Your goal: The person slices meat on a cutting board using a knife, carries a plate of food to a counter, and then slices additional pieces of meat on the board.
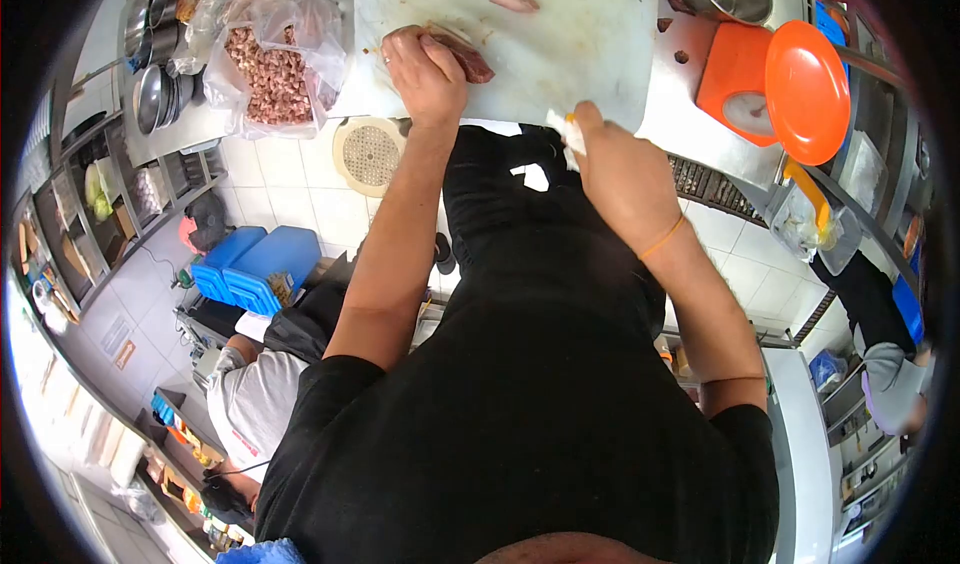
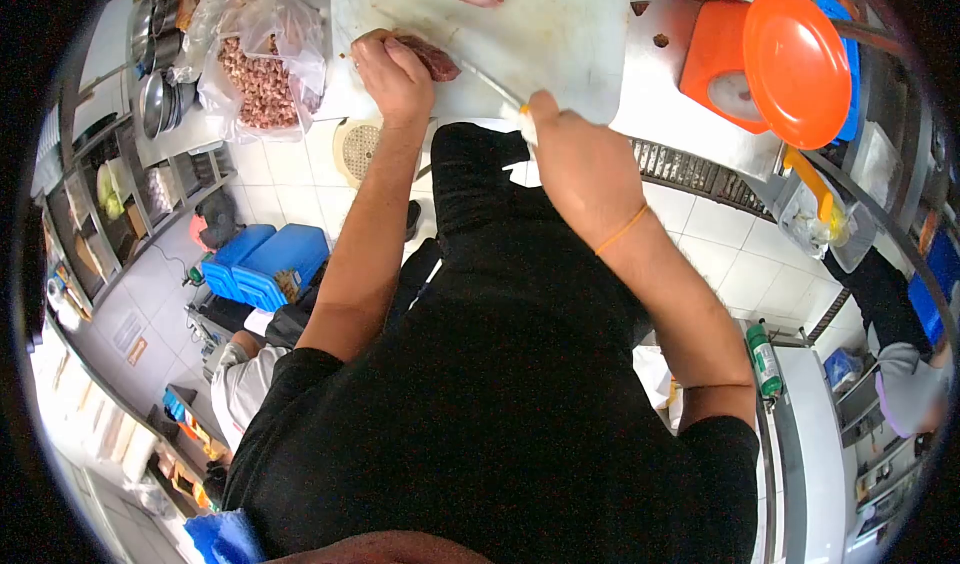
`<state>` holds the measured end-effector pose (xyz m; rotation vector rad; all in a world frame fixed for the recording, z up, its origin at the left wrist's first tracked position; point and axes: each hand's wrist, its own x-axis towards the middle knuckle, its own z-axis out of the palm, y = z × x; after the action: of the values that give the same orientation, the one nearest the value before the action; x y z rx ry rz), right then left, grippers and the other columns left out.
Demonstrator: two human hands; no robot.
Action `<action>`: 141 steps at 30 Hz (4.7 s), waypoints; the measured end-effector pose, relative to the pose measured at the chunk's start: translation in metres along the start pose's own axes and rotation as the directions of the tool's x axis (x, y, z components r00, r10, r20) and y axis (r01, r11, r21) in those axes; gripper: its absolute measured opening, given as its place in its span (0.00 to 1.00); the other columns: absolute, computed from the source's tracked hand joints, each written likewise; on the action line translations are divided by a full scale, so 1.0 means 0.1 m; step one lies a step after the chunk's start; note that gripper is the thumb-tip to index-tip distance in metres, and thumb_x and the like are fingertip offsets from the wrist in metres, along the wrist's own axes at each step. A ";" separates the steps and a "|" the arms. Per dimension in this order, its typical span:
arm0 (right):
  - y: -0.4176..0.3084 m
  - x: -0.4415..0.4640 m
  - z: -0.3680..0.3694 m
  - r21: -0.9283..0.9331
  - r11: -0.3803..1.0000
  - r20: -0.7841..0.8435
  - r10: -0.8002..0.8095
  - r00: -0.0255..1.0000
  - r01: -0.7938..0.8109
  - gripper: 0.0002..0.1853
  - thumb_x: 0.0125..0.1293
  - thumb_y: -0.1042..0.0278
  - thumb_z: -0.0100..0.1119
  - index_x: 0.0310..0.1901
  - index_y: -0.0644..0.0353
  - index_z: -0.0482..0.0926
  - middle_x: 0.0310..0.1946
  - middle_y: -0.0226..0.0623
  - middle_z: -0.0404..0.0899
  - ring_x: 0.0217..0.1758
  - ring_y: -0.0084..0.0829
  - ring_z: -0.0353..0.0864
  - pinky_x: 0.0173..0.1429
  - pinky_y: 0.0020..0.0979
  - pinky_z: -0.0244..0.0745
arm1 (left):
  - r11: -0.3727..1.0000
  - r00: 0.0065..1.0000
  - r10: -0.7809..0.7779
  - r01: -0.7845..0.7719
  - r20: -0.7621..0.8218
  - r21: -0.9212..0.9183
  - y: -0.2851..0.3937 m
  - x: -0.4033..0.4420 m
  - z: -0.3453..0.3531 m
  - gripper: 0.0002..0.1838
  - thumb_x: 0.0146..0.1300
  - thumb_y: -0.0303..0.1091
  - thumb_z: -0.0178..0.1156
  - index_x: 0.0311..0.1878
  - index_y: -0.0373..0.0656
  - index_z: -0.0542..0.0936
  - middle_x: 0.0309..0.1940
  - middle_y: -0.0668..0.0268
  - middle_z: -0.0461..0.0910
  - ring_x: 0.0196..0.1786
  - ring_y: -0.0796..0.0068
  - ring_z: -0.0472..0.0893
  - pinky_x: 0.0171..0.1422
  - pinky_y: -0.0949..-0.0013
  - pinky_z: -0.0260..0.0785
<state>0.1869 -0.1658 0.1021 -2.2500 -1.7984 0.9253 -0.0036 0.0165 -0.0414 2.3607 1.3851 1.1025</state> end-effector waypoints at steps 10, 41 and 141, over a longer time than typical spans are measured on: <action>-0.18 -0.30 -0.05 -0.035 0.998 0.062 0.055 0.997 -0.053 0.06 0.74 0.73 0.52 0.48 0.63 0.71 0.31 0.51 0.85 0.33 0.52 0.90 0.37 0.49 0.85 | 1.000 0.999 -0.007 0.006 0.039 0.026 -0.02 0.01 -0.01 0.08 0.71 0.28 0.51 0.47 0.34 0.74 0.44 0.44 0.75 0.51 0.39 0.74 0.59 0.42 0.66; -0.11 0.15 0.28 0.018 0.999 0.099 0.046 0.994 -0.048 0.15 0.71 0.73 0.57 0.56 0.68 0.71 0.35 0.56 0.87 0.39 0.58 0.89 0.44 0.56 0.82 | 1.000 1.000 0.011 -0.012 0.027 0.019 -0.06 0.02 -0.01 0.09 0.68 0.28 0.53 0.47 0.35 0.75 0.44 0.46 0.77 0.49 0.40 0.75 0.58 0.42 0.68; -0.07 -0.13 -0.09 0.048 0.999 0.095 0.010 0.995 -0.015 0.13 0.77 0.63 0.59 0.50 0.66 0.74 0.29 0.55 0.86 0.36 0.58 0.89 0.42 0.55 0.82 | 0.996 0.996 -0.086 0.086 -0.019 -0.022 -0.05 -0.02 -0.05 0.05 0.75 0.27 0.54 0.48 0.36 0.75 0.44 0.48 0.77 0.50 0.40 0.76 0.57 0.43 0.68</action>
<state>0.1843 -0.1737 0.1174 -2.2262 -1.7806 1.0834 -0.0111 0.0162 -0.0412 2.2585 1.4598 1.1144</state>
